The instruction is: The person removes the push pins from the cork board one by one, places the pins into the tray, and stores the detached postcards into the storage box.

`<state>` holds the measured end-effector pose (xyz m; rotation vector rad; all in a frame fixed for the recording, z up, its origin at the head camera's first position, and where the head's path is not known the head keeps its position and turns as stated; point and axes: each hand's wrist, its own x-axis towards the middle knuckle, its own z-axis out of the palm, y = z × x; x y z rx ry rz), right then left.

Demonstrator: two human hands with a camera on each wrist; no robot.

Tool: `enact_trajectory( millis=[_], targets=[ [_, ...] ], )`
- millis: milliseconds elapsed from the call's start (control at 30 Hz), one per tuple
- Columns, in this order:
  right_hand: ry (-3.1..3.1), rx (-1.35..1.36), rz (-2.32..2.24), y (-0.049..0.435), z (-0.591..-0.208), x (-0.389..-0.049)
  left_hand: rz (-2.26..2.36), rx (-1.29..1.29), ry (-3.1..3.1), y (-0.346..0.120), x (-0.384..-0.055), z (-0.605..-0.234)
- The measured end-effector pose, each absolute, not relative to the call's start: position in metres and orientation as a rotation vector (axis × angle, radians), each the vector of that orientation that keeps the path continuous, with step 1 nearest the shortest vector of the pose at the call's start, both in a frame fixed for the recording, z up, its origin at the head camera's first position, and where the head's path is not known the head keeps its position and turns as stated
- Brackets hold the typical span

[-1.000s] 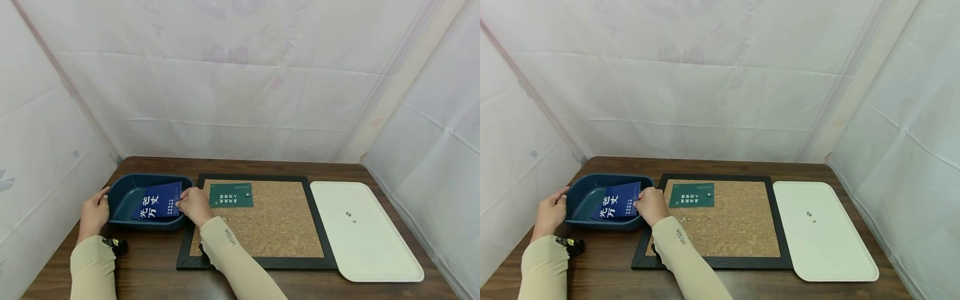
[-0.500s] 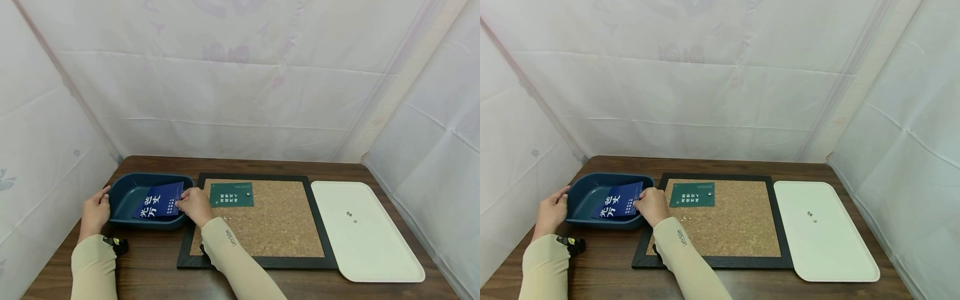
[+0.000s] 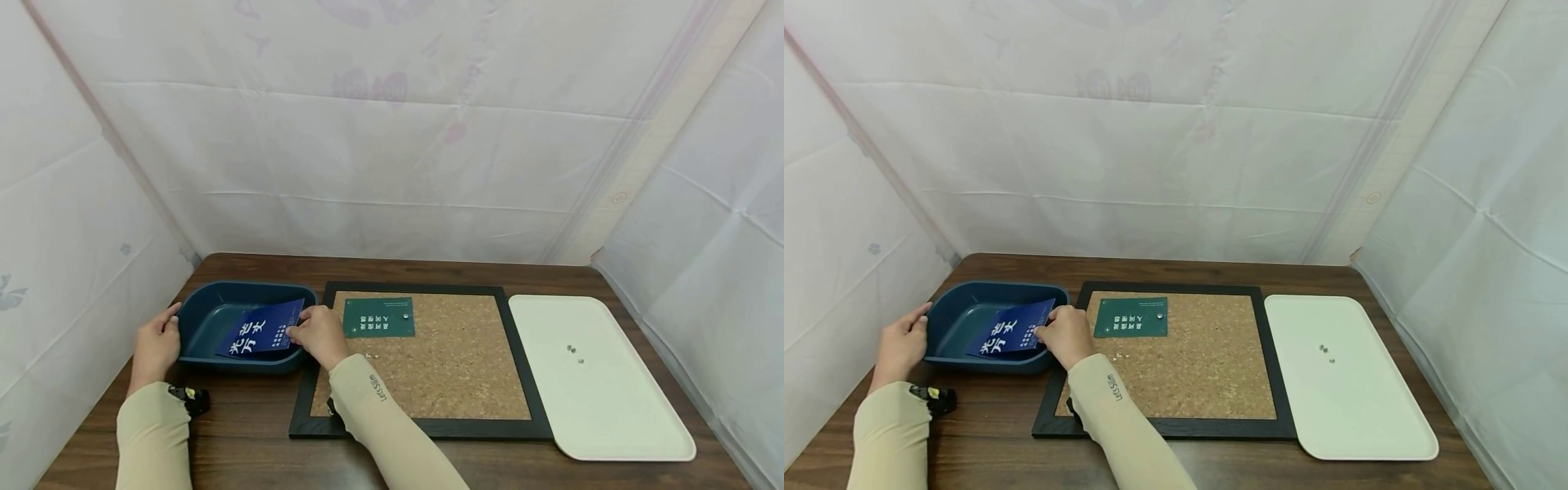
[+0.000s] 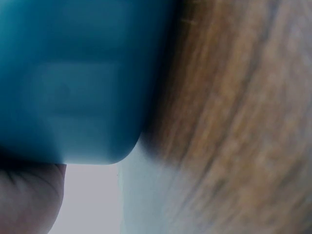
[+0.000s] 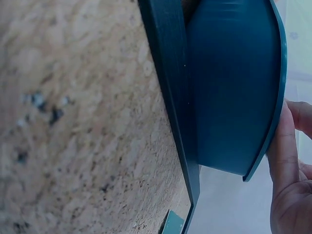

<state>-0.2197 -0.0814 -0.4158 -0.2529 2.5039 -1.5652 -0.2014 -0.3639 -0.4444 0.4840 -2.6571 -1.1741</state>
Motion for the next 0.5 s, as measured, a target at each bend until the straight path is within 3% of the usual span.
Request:
enact_trajectory(
  millis=[500],
  targets=[
    [2.546,-0.282,-1.513,-0.0812,-0.4128,-0.2196,-1.181,0.483,-2.653,-0.3634,-0.2006,-0.4439]
  ],
)
